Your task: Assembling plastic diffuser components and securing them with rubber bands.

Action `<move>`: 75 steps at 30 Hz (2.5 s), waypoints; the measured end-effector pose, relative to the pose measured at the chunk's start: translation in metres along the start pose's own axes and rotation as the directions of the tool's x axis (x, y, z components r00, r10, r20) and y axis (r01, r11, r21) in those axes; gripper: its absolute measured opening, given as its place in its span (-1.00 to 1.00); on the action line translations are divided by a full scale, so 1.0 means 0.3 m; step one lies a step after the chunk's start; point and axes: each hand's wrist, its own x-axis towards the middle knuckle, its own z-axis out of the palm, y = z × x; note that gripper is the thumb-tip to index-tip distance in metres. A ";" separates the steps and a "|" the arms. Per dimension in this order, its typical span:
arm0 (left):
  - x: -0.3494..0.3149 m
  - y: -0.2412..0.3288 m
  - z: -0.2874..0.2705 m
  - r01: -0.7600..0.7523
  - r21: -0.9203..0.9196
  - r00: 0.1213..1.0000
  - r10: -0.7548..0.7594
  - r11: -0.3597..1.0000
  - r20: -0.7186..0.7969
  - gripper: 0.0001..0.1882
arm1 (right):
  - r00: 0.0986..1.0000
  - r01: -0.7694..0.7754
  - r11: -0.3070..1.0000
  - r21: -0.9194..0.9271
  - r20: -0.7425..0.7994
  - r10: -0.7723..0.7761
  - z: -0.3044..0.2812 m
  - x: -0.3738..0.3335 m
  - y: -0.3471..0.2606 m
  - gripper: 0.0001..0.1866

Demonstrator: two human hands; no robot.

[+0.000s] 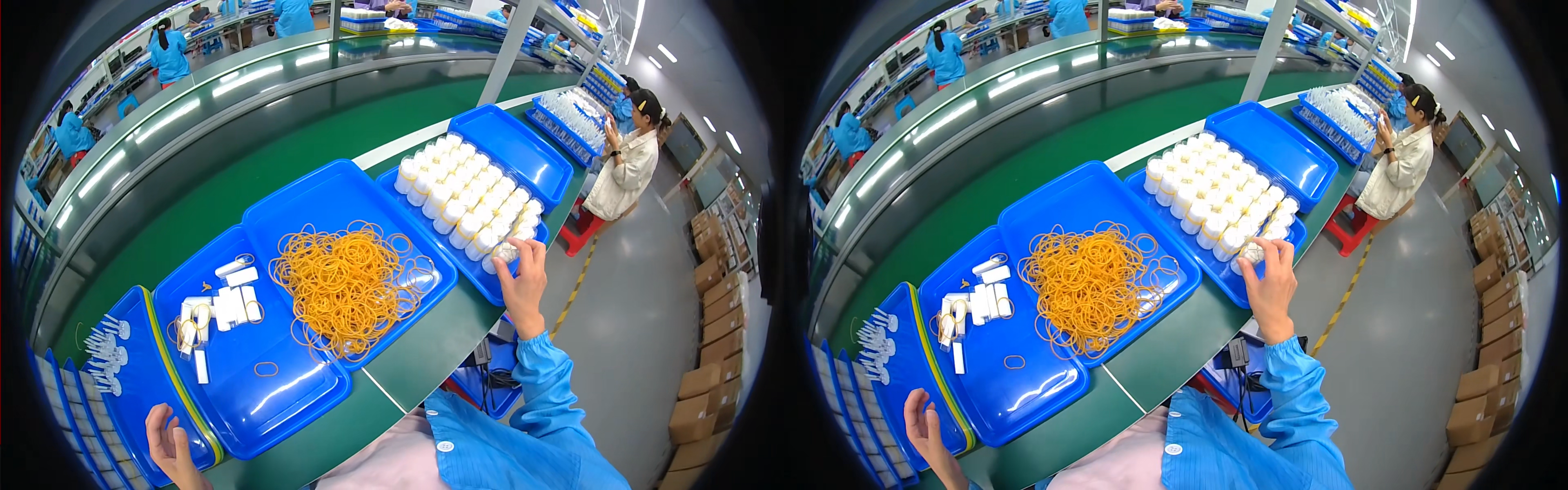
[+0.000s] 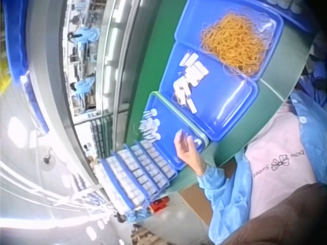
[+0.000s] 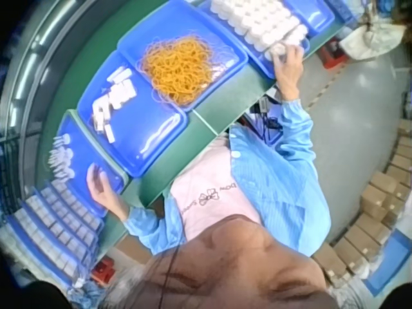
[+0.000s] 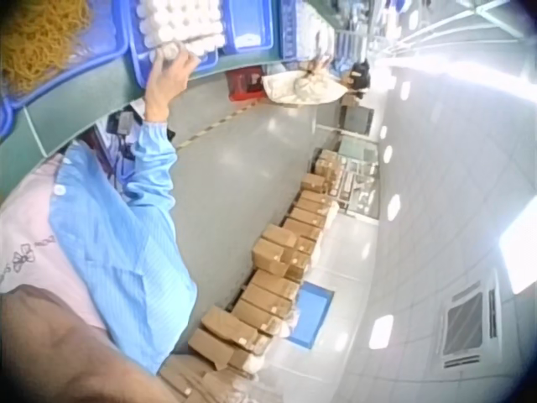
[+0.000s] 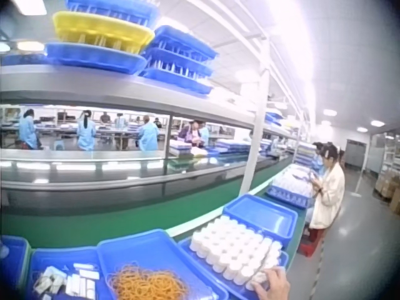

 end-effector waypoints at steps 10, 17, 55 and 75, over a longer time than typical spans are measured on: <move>0.053 -0.047 -0.058 0.000 0.016 0.998 0.001 1.000 -0.055 -0.66 | 0.997 0.068 0.910 0.408 -0.004 -0.073 -0.042 -0.044 -0.258 -0.66; 0.351 -0.113 -0.117 -0.200 0.341 0.977 0.214 0.918 -0.002 -0.83 | 0.530 0.476 0.439 0.762 0.149 -0.835 -0.051 -0.042 -0.817 -0.71; 0.185 0.066 -0.061 -0.328 0.335 0.936 0.352 0.883 -0.009 -0.84 | 0.117 0.694 0.300 0.655 0.308 -0.944 0.381 -0.094 -1.032 -0.86; -0.236 -0.017 0.152 0.164 -0.512 0.984 -0.104 0.843 0.144 -0.82 | 0.263 0.170 0.467 0.868 0.417 -0.870 0.177 -0.063 -0.989 -0.84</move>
